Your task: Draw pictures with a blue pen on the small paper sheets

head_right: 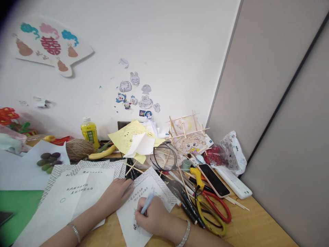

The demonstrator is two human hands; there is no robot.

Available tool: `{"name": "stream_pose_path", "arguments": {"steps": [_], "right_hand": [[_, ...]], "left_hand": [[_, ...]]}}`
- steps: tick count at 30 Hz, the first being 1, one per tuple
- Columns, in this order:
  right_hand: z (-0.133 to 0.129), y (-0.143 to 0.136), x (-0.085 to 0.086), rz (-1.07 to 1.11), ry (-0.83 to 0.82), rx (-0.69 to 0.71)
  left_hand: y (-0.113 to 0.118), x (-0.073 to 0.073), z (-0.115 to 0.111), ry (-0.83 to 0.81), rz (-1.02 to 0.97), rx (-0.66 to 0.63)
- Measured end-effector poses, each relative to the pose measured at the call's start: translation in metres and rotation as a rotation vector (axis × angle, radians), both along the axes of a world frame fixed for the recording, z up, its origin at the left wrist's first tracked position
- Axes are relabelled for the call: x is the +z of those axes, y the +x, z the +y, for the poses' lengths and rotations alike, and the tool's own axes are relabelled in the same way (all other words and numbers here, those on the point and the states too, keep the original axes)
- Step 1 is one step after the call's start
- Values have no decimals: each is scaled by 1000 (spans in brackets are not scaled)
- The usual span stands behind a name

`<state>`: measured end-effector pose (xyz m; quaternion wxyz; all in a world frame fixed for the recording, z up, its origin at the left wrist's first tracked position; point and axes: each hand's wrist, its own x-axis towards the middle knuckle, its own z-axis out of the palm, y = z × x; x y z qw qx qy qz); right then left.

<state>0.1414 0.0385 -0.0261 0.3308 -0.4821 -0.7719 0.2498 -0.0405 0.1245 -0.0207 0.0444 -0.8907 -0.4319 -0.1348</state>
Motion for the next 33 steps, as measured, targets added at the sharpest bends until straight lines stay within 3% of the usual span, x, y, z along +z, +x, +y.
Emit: {"name": "stream_pose_path", "arguments": {"steps": [33], "right_hand": [[5, 1, -4, 9, -3, -60]], "left_hand": [[0, 2, -1, -9, 3, 1]]}}
